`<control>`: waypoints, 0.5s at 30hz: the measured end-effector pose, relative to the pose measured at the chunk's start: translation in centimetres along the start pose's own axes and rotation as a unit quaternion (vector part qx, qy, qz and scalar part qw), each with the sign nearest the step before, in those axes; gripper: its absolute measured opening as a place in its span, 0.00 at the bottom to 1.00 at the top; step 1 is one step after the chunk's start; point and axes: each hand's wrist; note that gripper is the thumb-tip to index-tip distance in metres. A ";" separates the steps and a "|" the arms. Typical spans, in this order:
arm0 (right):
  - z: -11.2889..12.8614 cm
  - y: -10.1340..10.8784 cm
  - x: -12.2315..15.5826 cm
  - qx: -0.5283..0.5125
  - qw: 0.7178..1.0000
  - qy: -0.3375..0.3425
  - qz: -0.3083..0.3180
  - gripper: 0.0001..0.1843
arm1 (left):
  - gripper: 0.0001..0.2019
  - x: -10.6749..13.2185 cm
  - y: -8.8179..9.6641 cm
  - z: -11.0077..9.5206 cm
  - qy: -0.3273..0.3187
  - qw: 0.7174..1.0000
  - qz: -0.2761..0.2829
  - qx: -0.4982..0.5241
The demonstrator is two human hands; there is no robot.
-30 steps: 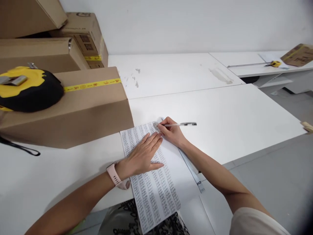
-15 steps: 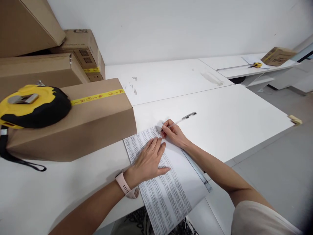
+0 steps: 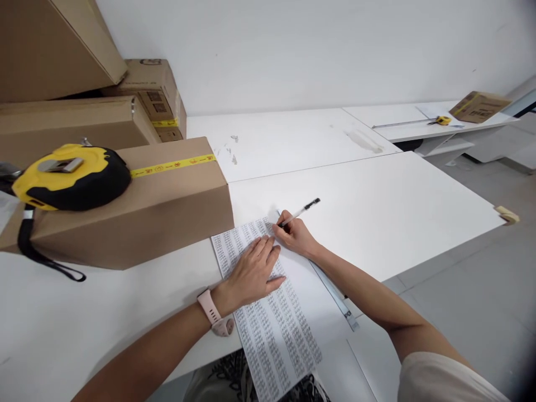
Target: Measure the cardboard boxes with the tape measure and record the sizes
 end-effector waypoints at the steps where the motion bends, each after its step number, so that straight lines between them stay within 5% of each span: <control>1: 0.0 0.0 0.0 0.003 1.000 0.002 0.001 0.12 | 0.31 0.0 0.0 0.0 0.000 1.000 -0.001 0.000; 15: -0.3 0.0 0.1 0.020 1.000 0.011 0.016 0.11 | 0.30 0.0 0.2 -0.1 0.003 1.000 -0.016 0.010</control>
Point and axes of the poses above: each hand's wrist, its own x-axis away from the middle knuckle, its own y-axis out of the back of the hand, z = x × y, and after that the axes turned 6 degrees about z, right-handed
